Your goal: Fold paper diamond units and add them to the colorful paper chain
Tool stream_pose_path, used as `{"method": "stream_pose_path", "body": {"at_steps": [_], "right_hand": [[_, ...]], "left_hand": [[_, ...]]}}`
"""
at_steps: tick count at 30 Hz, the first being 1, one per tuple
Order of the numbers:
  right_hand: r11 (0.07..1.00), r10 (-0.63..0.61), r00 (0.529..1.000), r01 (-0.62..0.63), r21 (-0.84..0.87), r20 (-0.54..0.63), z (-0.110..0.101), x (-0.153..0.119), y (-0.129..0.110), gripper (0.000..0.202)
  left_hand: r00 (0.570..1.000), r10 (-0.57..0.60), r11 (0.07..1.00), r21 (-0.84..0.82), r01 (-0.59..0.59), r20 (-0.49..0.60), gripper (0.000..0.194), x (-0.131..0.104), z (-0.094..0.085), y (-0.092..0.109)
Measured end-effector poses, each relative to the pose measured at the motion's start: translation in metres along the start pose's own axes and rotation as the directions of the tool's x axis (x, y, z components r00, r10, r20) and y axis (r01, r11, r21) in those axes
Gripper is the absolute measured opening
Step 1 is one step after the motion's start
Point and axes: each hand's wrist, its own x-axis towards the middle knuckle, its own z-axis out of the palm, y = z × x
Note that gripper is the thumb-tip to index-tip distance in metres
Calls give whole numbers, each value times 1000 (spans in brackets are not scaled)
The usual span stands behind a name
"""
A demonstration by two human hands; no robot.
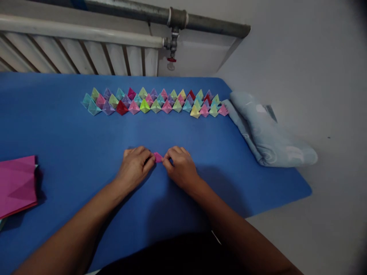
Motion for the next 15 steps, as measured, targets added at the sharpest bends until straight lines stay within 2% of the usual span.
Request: {"method": "stream_pose_path", "body": {"at_steps": [15], "right_hand": [[1000,-8,1000,7,-18,-5,-1,4,-3,21]], "left_hand": [[999,-51,999,-2,51,-3,21,1,-3,2]]}}
